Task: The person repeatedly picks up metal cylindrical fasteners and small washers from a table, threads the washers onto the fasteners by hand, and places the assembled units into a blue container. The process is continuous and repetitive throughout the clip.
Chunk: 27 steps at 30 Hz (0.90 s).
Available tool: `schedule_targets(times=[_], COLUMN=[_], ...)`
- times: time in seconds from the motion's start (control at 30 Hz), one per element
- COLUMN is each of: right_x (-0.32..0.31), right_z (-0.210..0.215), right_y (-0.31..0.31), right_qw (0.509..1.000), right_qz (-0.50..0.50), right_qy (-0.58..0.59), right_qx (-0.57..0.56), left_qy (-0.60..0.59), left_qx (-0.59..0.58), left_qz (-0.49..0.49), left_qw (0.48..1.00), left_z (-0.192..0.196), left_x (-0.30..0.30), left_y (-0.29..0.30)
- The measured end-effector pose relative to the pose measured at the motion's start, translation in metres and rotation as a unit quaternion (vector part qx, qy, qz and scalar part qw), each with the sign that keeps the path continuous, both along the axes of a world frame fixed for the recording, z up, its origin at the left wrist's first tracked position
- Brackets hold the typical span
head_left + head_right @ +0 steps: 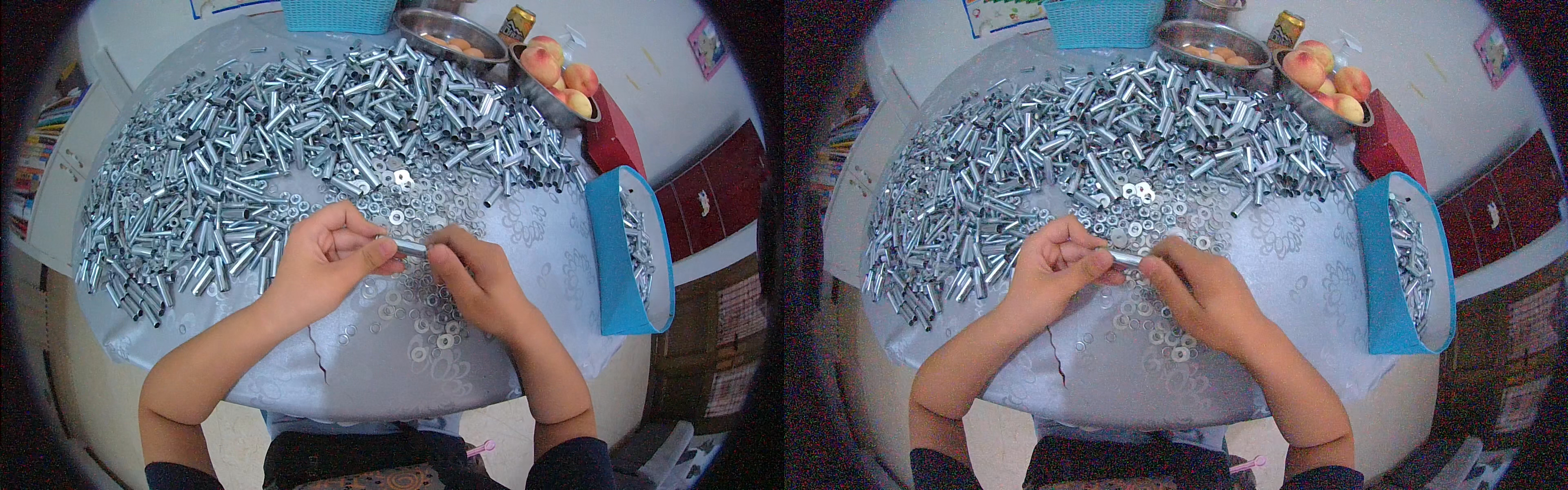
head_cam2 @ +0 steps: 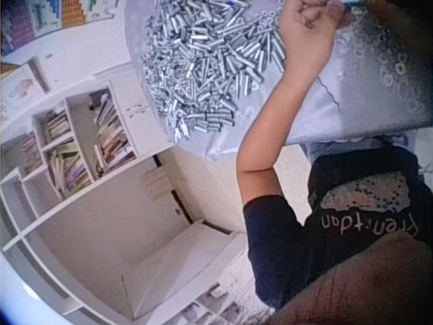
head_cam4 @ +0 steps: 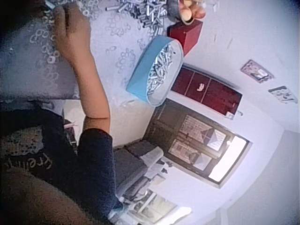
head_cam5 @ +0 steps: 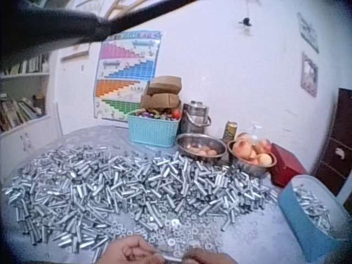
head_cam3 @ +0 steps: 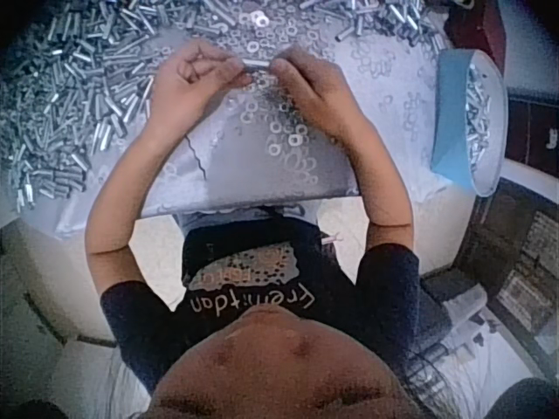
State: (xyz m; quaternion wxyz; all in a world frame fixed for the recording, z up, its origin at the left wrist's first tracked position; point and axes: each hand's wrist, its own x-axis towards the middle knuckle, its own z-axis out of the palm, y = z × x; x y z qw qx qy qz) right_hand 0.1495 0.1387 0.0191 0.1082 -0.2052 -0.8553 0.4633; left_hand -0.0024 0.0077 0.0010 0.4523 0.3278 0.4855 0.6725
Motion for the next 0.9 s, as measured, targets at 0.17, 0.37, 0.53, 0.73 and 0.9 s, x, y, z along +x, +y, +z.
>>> schedule_targets(times=[0.17, 0.37, 0.53, 0.73, 0.9], right_x=[0.001, 0.001, 0.002, 0.000, -0.002], right_z=[0.006, 0.006, 0.009, 0.007, 0.004], right_y=[0.002, 0.002, 0.001, 0.001, -0.001], right_qw=[0.998, 0.992, 0.992, 0.992, 0.986], right_qz=[0.026, 0.039, 0.017, 0.015, -0.017], right_qy=[-0.050, -0.009, -0.031, 0.005, 0.071], right_qx=[0.036, 0.117, 0.122, 0.128, 0.152], left_qy=[-0.013, -0.025, -0.029, -0.036, -0.035], left_qx=[-0.006, -0.004, -0.012, -0.023, -0.011], left_qz=[0.014, 0.004, -0.001, -0.005, -0.005], left_qw=[1.000, 1.000, 1.000, 0.999, 0.999], left_z=[-0.001, -0.003, -0.004, -0.002, -0.004], left_x=[-0.004, -0.004, -0.005, -0.005, -0.005], left_y=[0.001, 0.001, 0.002, 0.002, 0.003])
